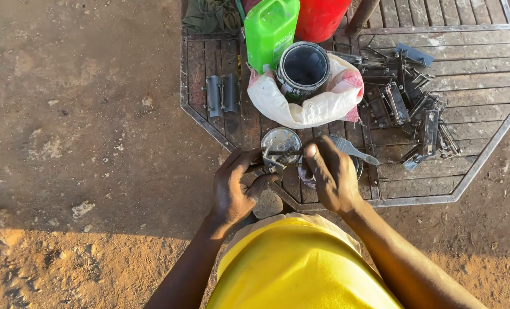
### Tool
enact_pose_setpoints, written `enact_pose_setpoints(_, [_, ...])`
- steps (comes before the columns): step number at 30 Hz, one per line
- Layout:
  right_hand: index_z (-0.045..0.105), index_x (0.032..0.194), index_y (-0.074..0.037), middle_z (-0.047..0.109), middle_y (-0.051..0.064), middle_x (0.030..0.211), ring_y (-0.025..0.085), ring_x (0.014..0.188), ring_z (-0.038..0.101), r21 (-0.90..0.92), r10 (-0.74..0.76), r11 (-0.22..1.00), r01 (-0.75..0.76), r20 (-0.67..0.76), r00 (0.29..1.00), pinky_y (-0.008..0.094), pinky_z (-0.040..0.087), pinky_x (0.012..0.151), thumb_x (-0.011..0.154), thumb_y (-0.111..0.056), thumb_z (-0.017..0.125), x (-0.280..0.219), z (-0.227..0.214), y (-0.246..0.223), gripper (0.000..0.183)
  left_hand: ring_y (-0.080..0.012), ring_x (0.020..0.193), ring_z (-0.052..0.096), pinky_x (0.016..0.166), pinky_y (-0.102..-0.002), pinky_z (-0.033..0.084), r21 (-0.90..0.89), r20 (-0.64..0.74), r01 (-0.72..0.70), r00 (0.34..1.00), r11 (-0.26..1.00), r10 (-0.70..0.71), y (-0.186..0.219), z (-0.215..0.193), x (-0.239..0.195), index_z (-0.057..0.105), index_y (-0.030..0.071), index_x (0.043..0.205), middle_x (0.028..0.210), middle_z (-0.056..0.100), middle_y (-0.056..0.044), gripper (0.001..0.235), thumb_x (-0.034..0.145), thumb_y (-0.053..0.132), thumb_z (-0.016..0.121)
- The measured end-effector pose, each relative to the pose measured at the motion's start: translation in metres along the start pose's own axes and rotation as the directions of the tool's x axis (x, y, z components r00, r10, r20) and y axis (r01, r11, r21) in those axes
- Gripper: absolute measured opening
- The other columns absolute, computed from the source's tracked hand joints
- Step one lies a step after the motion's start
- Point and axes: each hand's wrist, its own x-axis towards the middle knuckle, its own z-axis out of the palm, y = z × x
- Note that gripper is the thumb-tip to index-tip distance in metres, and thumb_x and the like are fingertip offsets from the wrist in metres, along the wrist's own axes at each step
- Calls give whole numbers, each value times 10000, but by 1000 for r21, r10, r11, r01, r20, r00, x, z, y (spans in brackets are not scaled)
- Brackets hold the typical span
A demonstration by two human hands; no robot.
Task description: Painting small metal brackets with black paint using a handheld brush on a metal work table.
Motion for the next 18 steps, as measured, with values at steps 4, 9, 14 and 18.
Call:
enact_pose_setpoints(4, [655,1059,-120,578,119,647,350,551,626,-232,-359,909,345,-19,933,398,519,533,1040,-209,577,2,6,26,120,-423,928,742,784,-495,645,4,38,-24,999,1000,23,12,-5,5,691,-18,1158,946,698,-185,394,843,159,849])
enact_pose_setpoints(9, [615,686,-97,627,160,527,394,560,625,-88,232,969,-231,7,973,463,500,639,1085,-567,352,6,10,-4,671,-441,914,741,773,-519,637,54,37,-42,999,998,40,14,-6,8,673,-35,1174,939,692,-203,419,844,156,847])
enact_pose_setpoints(14, [624,867,-95,636,151,647,339,543,591,-148,-57,988,50,-39,998,420,485,560,1063,-288,561,8,18,28,282,-410,878,743,735,-477,640,128,-9,-147,989,981,149,3,-8,5,684,-36,1140,898,708,-180,400,840,168,854])
enact_pose_setpoints(18, [595,574,-113,564,103,486,270,487,524,25,198,980,-198,-19,980,406,463,553,1125,-490,350,12,29,18,711,-386,934,746,790,-461,627,115,-57,-68,996,991,75,-4,-6,0,703,3,1160,960,742,-180,381,838,148,846])
